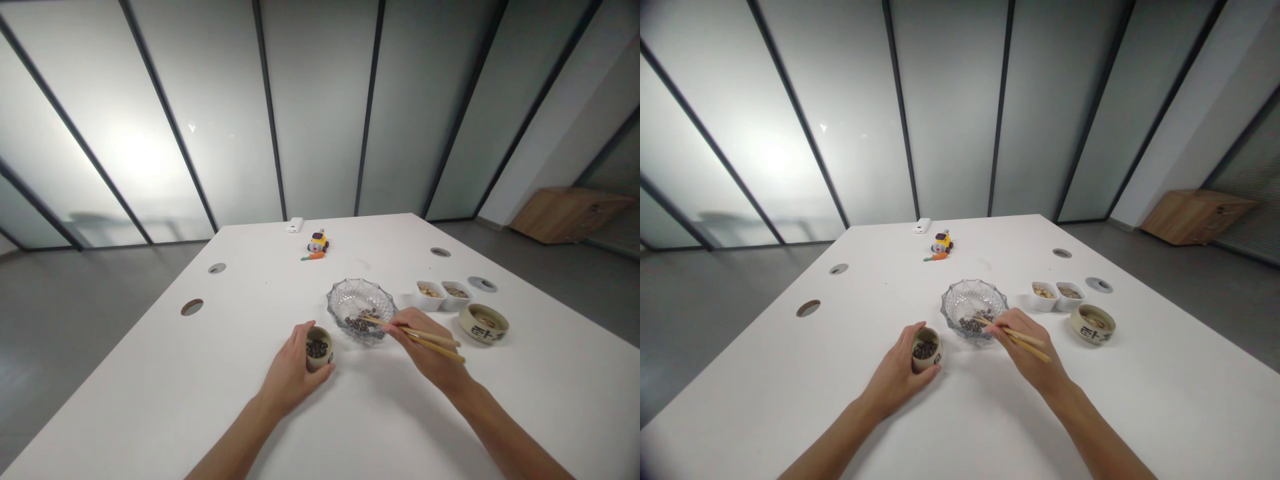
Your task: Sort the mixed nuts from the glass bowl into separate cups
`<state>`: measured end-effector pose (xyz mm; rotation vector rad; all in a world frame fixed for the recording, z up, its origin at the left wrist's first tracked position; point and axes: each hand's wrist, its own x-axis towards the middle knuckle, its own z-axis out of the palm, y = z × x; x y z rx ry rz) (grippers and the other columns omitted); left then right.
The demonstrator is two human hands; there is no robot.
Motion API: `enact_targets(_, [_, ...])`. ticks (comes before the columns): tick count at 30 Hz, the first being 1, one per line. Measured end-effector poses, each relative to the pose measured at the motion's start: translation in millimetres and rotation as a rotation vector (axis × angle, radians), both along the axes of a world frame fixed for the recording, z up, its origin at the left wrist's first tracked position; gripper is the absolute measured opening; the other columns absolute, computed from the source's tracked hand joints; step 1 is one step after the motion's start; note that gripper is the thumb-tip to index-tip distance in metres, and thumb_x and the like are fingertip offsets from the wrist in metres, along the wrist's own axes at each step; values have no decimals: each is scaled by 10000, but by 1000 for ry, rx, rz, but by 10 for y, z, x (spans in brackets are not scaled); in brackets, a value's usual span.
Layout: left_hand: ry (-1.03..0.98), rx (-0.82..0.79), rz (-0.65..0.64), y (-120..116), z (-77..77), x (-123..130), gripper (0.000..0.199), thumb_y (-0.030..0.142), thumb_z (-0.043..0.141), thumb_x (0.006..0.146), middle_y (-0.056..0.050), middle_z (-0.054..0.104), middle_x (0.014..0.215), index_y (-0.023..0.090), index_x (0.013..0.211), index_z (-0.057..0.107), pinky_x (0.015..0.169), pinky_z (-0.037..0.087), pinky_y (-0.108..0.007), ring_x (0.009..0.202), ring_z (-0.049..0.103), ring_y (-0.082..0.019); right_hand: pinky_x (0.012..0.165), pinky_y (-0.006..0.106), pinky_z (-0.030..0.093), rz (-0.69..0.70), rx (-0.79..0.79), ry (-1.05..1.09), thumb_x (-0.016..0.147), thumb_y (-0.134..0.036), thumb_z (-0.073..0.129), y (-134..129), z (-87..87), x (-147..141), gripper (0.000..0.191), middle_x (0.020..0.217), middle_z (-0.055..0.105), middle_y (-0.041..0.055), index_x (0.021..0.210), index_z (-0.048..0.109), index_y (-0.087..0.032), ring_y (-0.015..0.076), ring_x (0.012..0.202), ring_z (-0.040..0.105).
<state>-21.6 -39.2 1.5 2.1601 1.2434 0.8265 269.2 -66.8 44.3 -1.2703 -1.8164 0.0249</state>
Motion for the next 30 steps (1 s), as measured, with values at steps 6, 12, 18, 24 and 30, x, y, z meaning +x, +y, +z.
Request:
enact_targets(6, [3, -11, 1, -8, 16, 2, 722, 281, 757, 816, -139, 563, 1447, 242, 1448, 411, 1139, 476, -513, 1327, 586, -321, 645, 281, 555, 49, -52, 1, 1031, -454, 554, 3, 33, -15, 321, 796, 705, 25, 827, 691, -246, 169, 708, 670])
enact_targets(12, [6, -12, 2, -3, 8, 9, 719, 267, 756, 807, -133, 570, 1422, 237, 1441, 417, 1135, 480, -509, 1309, 595, -314, 655, 277, 551, 76, 3, -6, 1024, -433, 583, -1, 32, 22, 284, 794, 699, 21, 835, 678, -244, 164, 710, 666])
enact_targets(18, [3, -4, -2, -6, 15, 5, 724, 277, 759, 811, -137, 566, 1432, 238, 1446, 413, 1135, 479, -514, 1309, 595, -314, 613, 268, 532, 30, -34, 11, 1023, -455, 576, -5, 15, 35, 320, 750, 670, 15, 805, 666, -239, 156, 668, 633])
enact_targets(24, [-2, 0, -2, 2, 3, 3, 719, 269, 758, 800, -130, 578, 1412, 243, 1436, 425, 1124, 489, -506, 1287, 610, -311, 656, 277, 556, 68, -57, 6, 1039, -400, 554, -2, 36, 22, 289, 801, 694, 26, 835, 686, -242, 166, 733, 663])
enact_targets(30, [-13, 7, 3, 5, -5, 1, 709, 287, 754, 808, -125, 579, 1409, 253, 1439, 433, 1117, 494, -499, 1282, 614, -310, 688, 302, 585, 80, -54, 19, 1036, -408, 550, 8, 44, 36, 302, 835, 726, 44, 848, 720, -244, 183, 757, 688])
